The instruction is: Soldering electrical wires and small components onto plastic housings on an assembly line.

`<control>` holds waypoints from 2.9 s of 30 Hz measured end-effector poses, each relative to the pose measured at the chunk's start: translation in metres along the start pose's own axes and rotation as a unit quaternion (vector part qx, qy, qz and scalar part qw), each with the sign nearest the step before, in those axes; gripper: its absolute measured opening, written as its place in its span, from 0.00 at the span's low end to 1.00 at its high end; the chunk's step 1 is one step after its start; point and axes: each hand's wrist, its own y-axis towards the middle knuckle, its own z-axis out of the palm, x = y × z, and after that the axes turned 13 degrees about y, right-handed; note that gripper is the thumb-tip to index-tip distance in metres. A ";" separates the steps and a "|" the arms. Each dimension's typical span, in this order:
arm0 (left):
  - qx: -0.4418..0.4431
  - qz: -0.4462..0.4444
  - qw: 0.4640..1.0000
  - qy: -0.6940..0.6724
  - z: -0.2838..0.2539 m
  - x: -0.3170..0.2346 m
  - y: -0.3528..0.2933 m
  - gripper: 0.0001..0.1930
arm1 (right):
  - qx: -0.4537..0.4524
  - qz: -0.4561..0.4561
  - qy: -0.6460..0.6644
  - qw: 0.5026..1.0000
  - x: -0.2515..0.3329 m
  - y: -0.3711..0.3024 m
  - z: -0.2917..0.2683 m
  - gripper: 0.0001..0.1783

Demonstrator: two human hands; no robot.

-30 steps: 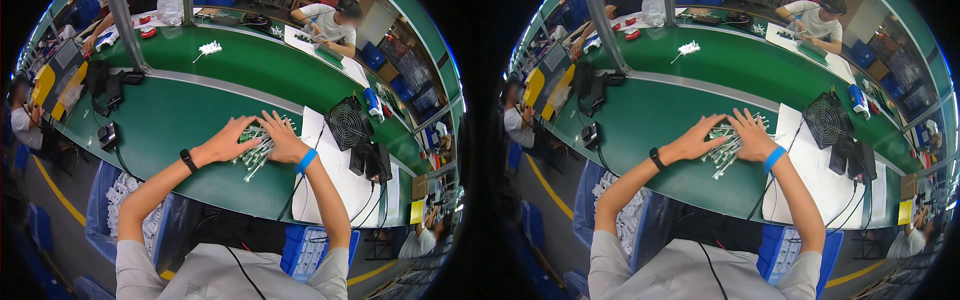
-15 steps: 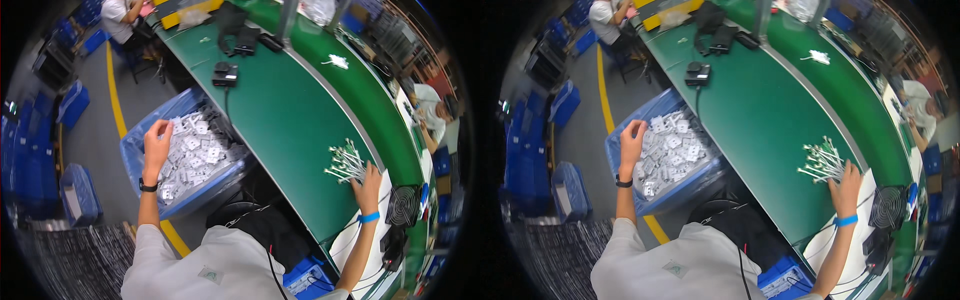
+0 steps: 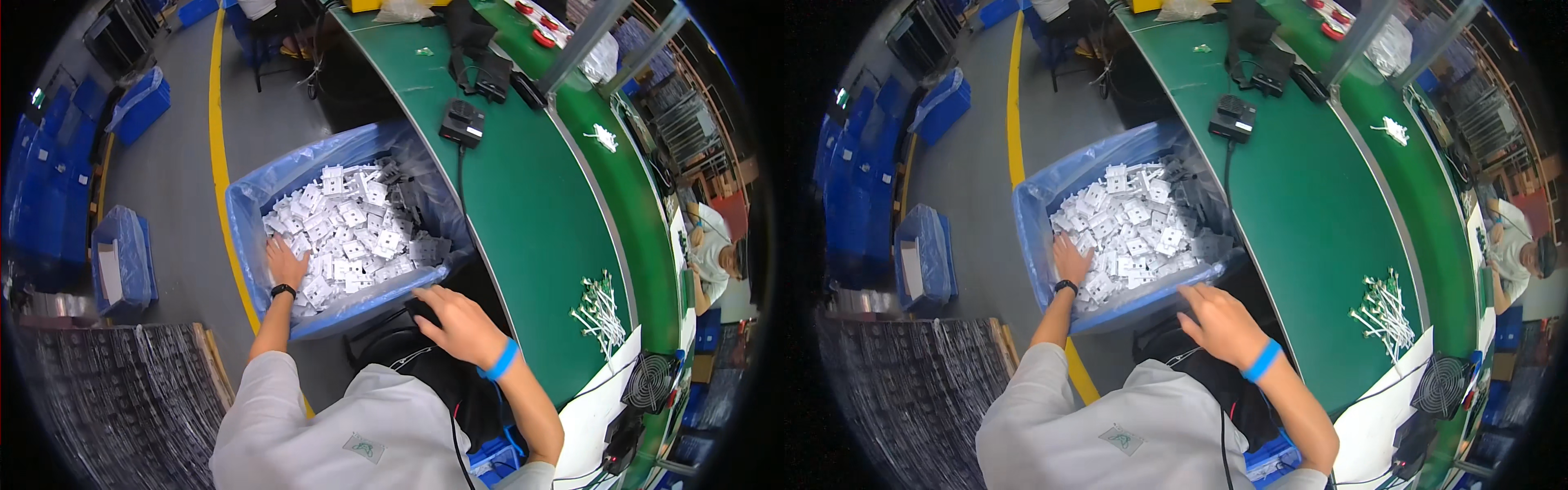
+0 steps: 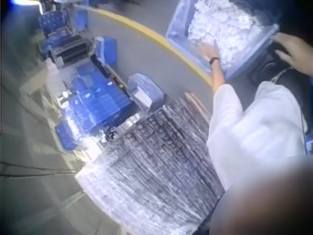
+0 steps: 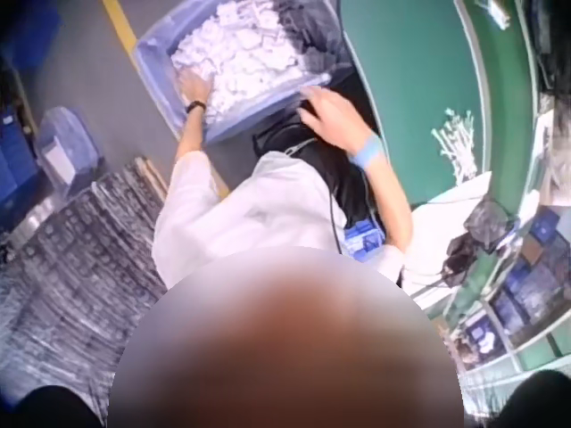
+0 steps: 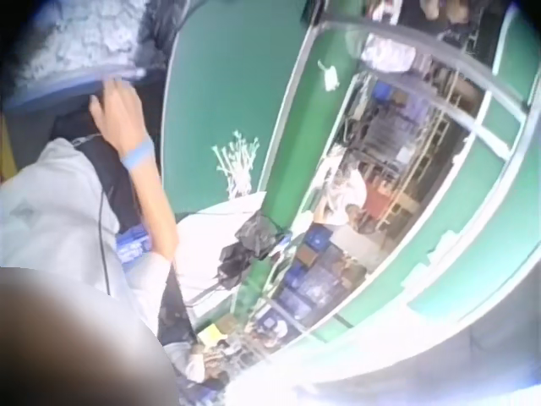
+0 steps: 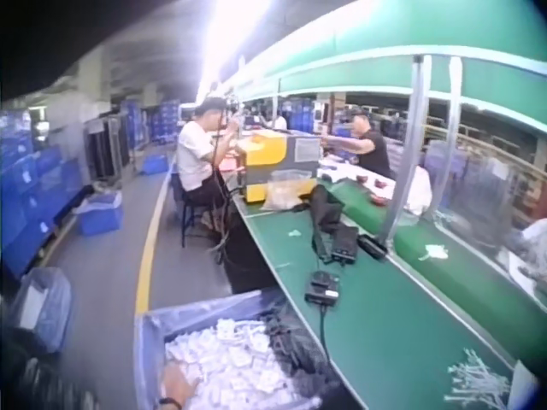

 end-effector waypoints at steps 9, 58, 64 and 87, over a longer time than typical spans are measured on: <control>0.105 -0.108 0.988 -0.012 -0.028 -0.005 0.070 0.60 | 0.027 0.075 0.115 0.990 -0.098 0.095 0.042 0.23; 0.301 -0.055 0.948 -0.084 0.056 -0.043 0.173 0.37 | -0.298 0.267 0.136 0.906 -0.314 0.264 0.162 0.42; 0.320 0.070 0.944 -0.046 0.052 -0.044 0.184 0.50 | -0.307 0.240 0.137 0.911 -0.309 0.264 0.172 0.42; 0.227 -0.050 0.907 -0.352 0.051 -0.025 0.171 0.21 | -0.373 0.218 0.138 0.891 -0.326 0.257 0.180 0.36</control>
